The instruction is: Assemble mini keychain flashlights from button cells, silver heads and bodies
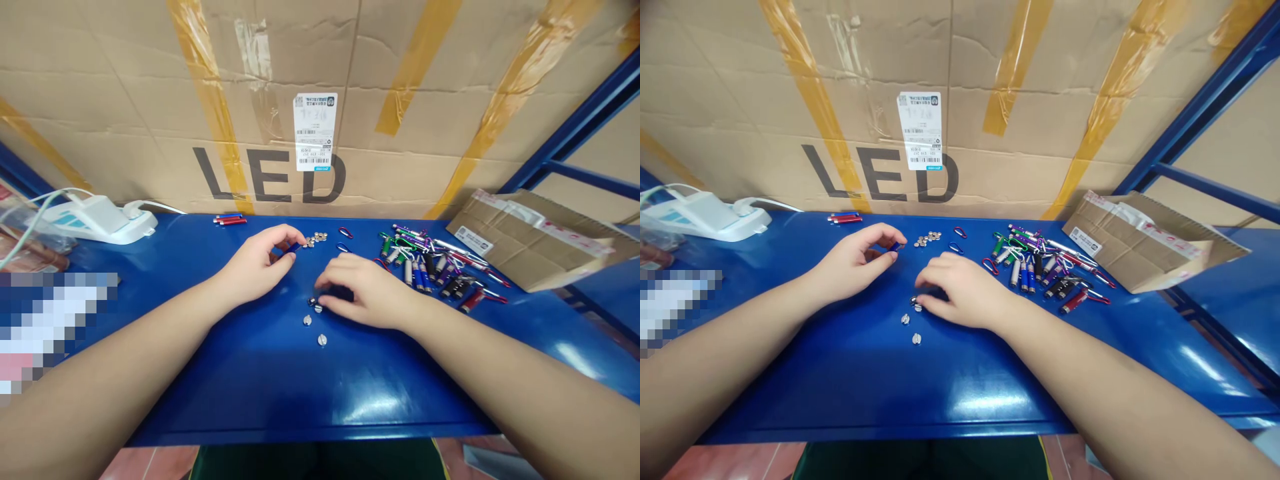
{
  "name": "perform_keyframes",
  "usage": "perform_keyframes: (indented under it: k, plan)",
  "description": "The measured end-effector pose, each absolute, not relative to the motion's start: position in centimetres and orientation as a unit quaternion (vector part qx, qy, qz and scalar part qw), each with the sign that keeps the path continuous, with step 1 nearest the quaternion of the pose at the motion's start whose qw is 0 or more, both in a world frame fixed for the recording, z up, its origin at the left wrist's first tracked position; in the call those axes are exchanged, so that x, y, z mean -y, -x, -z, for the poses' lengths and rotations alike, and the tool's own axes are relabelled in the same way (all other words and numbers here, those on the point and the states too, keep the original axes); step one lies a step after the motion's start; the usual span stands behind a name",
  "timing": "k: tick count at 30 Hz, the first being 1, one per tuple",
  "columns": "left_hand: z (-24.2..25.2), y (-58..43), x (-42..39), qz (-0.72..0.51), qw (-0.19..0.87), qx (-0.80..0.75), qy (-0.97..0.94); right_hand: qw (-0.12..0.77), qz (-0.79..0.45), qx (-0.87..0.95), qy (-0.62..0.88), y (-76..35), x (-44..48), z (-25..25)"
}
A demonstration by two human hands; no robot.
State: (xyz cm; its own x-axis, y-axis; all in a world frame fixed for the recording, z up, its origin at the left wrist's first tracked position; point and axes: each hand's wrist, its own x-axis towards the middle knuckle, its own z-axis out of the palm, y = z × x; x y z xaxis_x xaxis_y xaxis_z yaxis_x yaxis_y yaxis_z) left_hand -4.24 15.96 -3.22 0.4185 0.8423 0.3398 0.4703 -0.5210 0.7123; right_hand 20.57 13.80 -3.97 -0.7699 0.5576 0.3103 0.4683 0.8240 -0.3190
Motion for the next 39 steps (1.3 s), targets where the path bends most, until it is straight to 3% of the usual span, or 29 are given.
perform_keyframes:
  k: [2,7,17,29,39]
  plan:
    - [3.4,4.5,-16.3,-0.340,0.258,-0.437,-0.792,0.206,-0.058,0.916,0.338,-20.6,-14.6,4.2]
    - [3.9,5.4,-17.2,-0.315,0.233,-0.474,-0.789,0.130,-0.011,0.896,0.425,-20.8,-16.3,4.7]
    - [4.2,6.3,-17.7,-0.282,0.176,-0.460,-0.823,0.127,-0.008,0.930,0.346,-19.4,-20.4,4.7]
    - [4.4,6.5,-17.7,-0.263,0.185,-0.433,-0.842,0.069,-0.098,0.932,0.341,-19.6,-17.1,2.4]
    - [4.2,5.4,-16.9,-0.277,0.236,-0.407,-0.838,0.090,-0.104,0.937,0.322,-20.0,-16.3,3.1]
